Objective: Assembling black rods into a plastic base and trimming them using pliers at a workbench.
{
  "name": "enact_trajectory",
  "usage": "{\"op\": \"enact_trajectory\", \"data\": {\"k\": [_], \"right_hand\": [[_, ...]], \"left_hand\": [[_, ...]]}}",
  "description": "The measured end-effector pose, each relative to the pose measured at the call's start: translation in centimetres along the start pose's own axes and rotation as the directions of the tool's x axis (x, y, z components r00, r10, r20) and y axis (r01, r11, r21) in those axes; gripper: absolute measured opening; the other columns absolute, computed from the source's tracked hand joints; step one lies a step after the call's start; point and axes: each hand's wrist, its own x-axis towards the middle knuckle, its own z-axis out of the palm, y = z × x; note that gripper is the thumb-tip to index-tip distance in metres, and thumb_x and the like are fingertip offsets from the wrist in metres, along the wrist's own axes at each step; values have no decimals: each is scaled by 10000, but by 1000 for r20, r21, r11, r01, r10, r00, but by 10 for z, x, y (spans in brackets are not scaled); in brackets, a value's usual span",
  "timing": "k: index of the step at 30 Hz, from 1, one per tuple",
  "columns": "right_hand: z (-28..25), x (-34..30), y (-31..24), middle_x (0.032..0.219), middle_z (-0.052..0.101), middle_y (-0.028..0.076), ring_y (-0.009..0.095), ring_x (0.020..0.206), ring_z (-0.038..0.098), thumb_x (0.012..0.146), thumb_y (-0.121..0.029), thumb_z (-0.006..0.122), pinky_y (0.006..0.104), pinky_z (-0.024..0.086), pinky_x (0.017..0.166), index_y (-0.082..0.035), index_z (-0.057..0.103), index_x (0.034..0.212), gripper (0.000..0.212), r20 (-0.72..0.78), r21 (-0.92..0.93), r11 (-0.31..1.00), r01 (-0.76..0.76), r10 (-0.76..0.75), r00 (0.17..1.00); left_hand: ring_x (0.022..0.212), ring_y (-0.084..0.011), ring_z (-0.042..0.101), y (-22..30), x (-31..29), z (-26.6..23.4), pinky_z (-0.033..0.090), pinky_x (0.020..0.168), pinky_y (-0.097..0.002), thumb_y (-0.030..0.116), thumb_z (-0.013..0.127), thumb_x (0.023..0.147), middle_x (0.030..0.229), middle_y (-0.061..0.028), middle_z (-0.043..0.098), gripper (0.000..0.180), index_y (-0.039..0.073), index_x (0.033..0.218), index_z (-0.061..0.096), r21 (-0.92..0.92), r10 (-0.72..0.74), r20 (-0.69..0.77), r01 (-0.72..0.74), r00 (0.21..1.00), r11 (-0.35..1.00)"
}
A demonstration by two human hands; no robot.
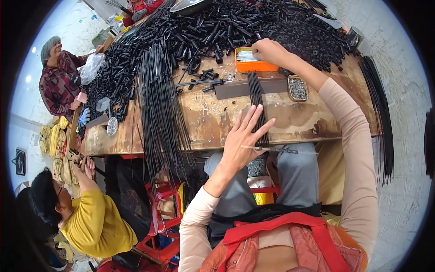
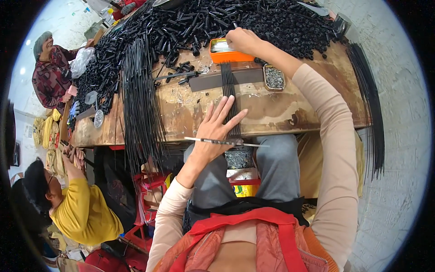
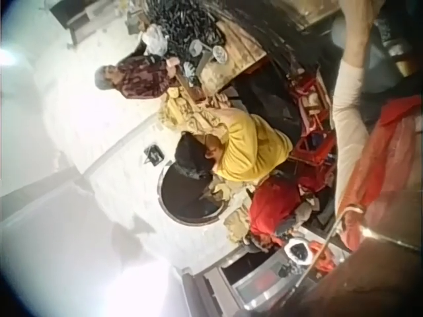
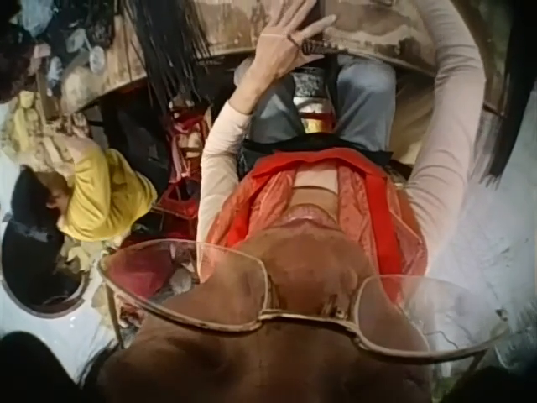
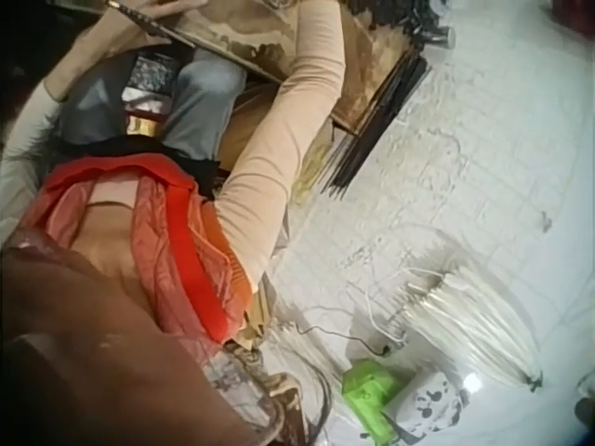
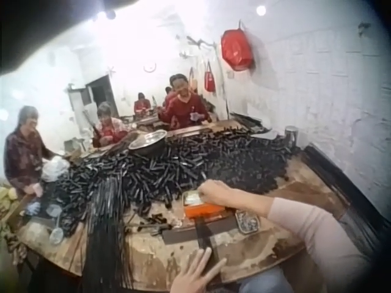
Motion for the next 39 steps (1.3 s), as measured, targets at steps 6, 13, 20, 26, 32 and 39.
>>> {"op": "enact_trajectory", "data": {"k": [6,13,20,26,32,39], "right_hand": [[-16,-2,-5,836,680,171,347,817,669,803,-128,616,426,537,743,-62,702,890,139,-39,163,987,7,0,999],[-11,-82,-42,832,604,146,332,787,636,835,-84,617,409,522,707,-34,643,1063,235,-125,41,983,179,-173,977],[-8,-102,-40,845,599,123,310,803,643,801,-37,599,414,533,680,-26,617,1073,273,-128,-1,978,209,-207,970],[-11,-103,-40,869,589,138,333,805,626,799,-20,605,423,523,723,-21,604,1163,363,-70,40,982,182,-179,981],[-12,-97,-41,881,596,139,333,822,630,805,-18,596,420,526,725,-17,603,1152,347,-35,28,981,190,-189,981],[-1,-85,-19,866,604,131,325,834,626,810,-26,608,414,524,732,-13,632,1037,229,-126,59,965,254,-245,961]], "left_hand": [[1451,-331,218,-9,2,6,211,1173,-506,271,795,594,1553,-151,254,947,295,1452,394,112,28,-4,-28,1000,993],[1438,-334,246,-12,4,6,221,1171,-501,234,799,589,1540,-156,278,926,271,1433,421,69,36,-37,-34,999,997],[1433,-330,259,-11,3,4,230,1175,-487,172,828,508,1537,-141,286,1015,279,1431,420,4,39,-54,-39,998,999],[1434,-327,259,-11,3,4,232,1176,-484,117,802,506,1543,-142,278,999,275,1420,431,64,37,-20,-36,999,997],[1438,-330,251,-9,4,-1,233,1176,-482,117,805,502,1547,-142,272,999,268,1418,434,-4,29,-3,-29,1000,1000],[1439,-330,247,-8,4,-2,237,1174,-476,211,856,530,1547,-144,267,989,265,1421,428,-19,30,-9,-30,1000,999]]}}
